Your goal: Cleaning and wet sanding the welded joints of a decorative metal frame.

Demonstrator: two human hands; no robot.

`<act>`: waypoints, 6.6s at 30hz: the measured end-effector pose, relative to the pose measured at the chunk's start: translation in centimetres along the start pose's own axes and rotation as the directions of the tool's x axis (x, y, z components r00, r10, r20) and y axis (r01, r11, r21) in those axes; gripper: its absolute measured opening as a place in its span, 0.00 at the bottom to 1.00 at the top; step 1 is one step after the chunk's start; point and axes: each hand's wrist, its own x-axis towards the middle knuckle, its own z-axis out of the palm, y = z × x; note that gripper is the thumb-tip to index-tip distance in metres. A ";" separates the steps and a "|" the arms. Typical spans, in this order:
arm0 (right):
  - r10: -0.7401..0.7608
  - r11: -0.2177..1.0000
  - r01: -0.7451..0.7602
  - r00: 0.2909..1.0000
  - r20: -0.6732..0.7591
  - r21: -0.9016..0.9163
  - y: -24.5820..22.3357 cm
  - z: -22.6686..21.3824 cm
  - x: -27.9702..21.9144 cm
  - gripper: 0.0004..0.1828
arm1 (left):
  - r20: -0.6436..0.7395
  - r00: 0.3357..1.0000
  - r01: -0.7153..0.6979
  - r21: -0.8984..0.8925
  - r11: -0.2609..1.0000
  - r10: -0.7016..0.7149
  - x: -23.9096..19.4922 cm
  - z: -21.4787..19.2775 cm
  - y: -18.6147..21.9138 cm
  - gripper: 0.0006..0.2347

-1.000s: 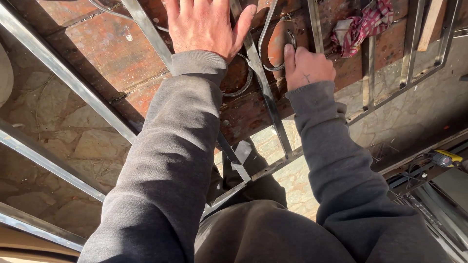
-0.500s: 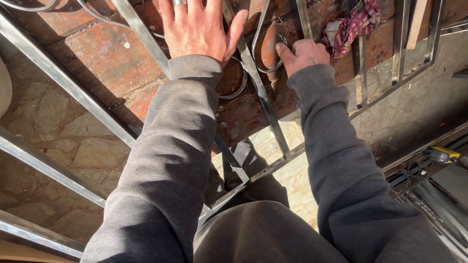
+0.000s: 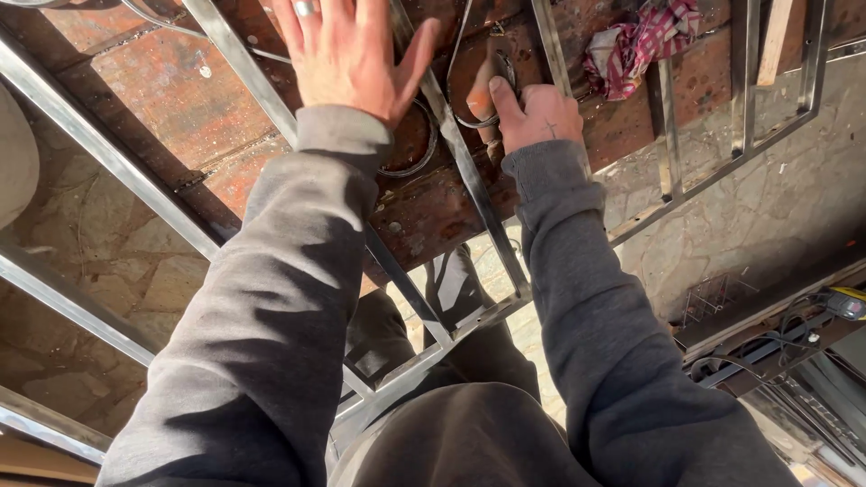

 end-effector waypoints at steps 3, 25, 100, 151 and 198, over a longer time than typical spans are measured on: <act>0.110 0.957 -0.175 0.958 0.266 0.233 0.4 -0.7 0.2 0.36 | 0.025 0.996 -0.082 -0.203 0.976 0.089 -2.0 -2.3 5.6 0.19; -0.746 0.563 0.819 0.561 -0.360 0.111 27.5 -7.6 7.9 0.21 | 0.171 0.901 0.352 0.251 0.902 -0.399 -3.3 -0.5 18.7 0.10; -0.842 0.490 0.841 0.525 -0.123 0.229 28.5 -3.8 8.6 0.38 | -0.186 0.817 0.574 0.348 0.741 -0.546 -1.1 7.7 21.2 0.09; -0.814 0.561 0.819 0.572 -0.099 0.117 29.4 -4.2 7.8 0.38 | 0.046 0.887 0.441 0.208 0.873 -0.459 -2.9 0.4 19.4 0.06; -0.556 0.829 0.538 0.822 -0.123 -0.152 24.3 -5.5 3.3 0.40 | 0.432 0.886 -0.185 0.001 0.983 0.166 -1.6 -2.2 10.8 0.08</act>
